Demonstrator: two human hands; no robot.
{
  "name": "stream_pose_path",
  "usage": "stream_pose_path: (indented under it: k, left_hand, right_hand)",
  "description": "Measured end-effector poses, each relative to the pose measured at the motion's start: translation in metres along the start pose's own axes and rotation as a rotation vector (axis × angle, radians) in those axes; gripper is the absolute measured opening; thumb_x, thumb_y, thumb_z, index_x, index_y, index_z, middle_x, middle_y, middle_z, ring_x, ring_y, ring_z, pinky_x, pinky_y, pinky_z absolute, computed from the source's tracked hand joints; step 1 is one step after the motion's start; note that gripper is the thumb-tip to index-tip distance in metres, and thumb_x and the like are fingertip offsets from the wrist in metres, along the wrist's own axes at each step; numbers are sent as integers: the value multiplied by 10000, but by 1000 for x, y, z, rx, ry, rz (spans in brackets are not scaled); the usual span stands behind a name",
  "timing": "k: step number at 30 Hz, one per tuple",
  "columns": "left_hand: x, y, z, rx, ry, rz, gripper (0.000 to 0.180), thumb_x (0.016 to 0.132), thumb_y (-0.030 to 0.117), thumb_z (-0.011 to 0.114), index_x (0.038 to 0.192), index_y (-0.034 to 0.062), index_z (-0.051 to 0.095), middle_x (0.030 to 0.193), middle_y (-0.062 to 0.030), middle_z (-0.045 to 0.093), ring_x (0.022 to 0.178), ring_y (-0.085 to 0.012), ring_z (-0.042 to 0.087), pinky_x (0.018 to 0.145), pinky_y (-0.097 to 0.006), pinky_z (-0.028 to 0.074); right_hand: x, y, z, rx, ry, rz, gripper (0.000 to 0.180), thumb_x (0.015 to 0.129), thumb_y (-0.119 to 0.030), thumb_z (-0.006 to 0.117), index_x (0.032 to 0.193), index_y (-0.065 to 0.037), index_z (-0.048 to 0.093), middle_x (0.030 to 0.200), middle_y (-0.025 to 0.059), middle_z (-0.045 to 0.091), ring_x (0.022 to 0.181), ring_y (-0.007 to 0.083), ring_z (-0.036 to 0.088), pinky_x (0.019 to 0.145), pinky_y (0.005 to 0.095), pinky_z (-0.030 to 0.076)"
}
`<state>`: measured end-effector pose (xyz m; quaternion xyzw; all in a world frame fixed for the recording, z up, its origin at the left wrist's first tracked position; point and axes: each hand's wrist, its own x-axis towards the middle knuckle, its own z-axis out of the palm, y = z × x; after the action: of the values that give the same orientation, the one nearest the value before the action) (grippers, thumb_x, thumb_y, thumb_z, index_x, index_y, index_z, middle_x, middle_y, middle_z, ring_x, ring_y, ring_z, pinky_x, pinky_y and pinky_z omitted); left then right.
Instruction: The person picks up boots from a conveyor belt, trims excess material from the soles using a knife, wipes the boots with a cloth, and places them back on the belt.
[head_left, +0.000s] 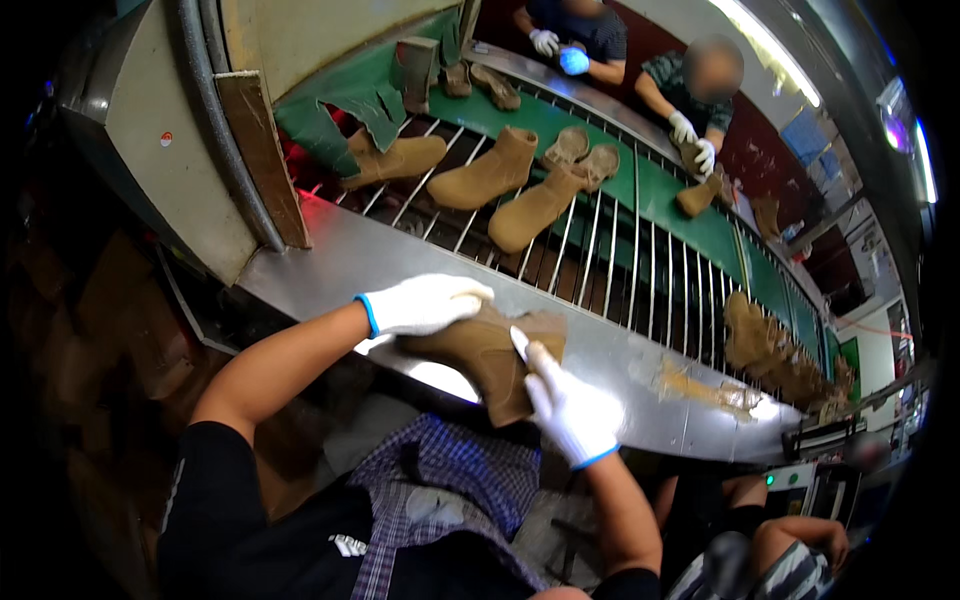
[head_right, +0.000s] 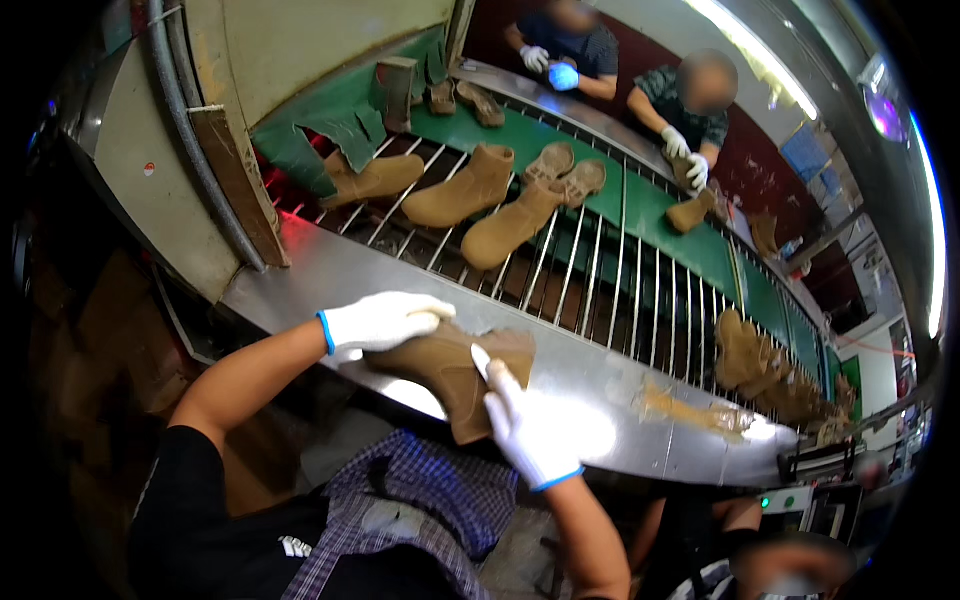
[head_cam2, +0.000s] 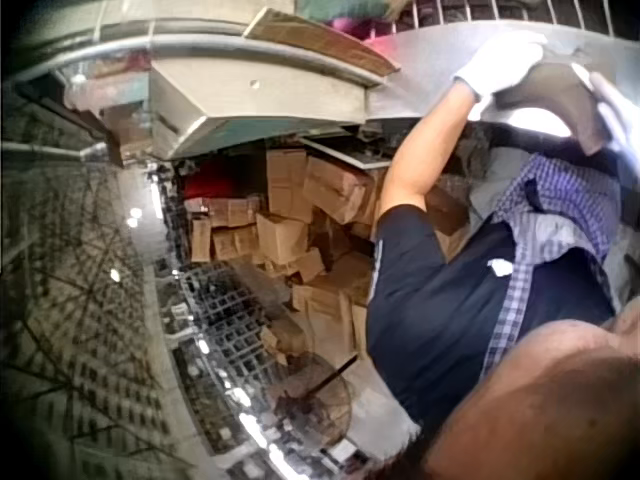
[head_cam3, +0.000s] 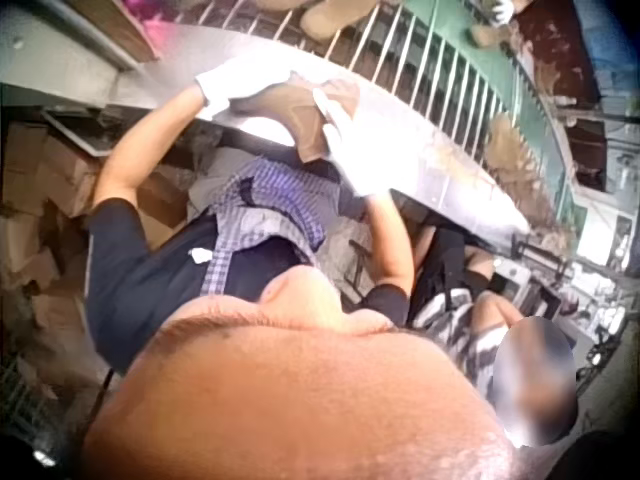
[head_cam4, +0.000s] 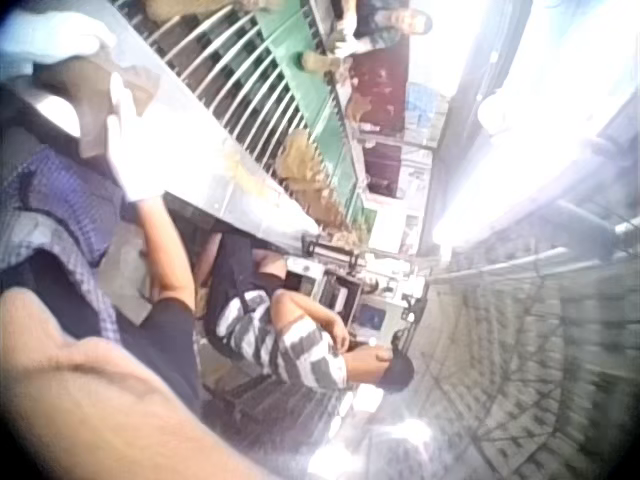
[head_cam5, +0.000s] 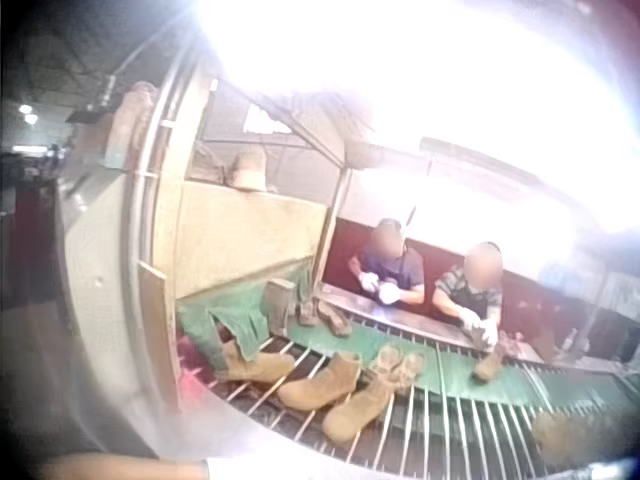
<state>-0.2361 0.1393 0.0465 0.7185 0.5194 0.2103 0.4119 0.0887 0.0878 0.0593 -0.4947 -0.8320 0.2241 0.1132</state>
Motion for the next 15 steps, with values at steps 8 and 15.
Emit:
stream_pose_path:
  k: [8, 15]
  left_hand:
    - [-14, -5, 24, 51, 76, 15, 445, 1144, 317, 550, 1531, 121, 648, 1536, -151, 675, 1426, -337, 625, 1224, -414, 464]
    - [-48, -23, 4, -98, 369, 2, 514, 1119, 229, 641, 1583, 18, 572, 1564, -172, 653, 1414, -246, 642, 1211, -361, 487]
  right_hand:
    - [10, -25, 10, -8, 46, -109, 585, 1070, -147, 683, 1635, -99, 538, 1078, 267, 758, 967, 415, 784, 883, 488, 637]
    - [8, 43, 1, 47, 343, -44, 500, 1069, -271, 698, 1540, -125, 615, 1386, 233, 740, 1197, 433, 749, 1012, 463, 606]
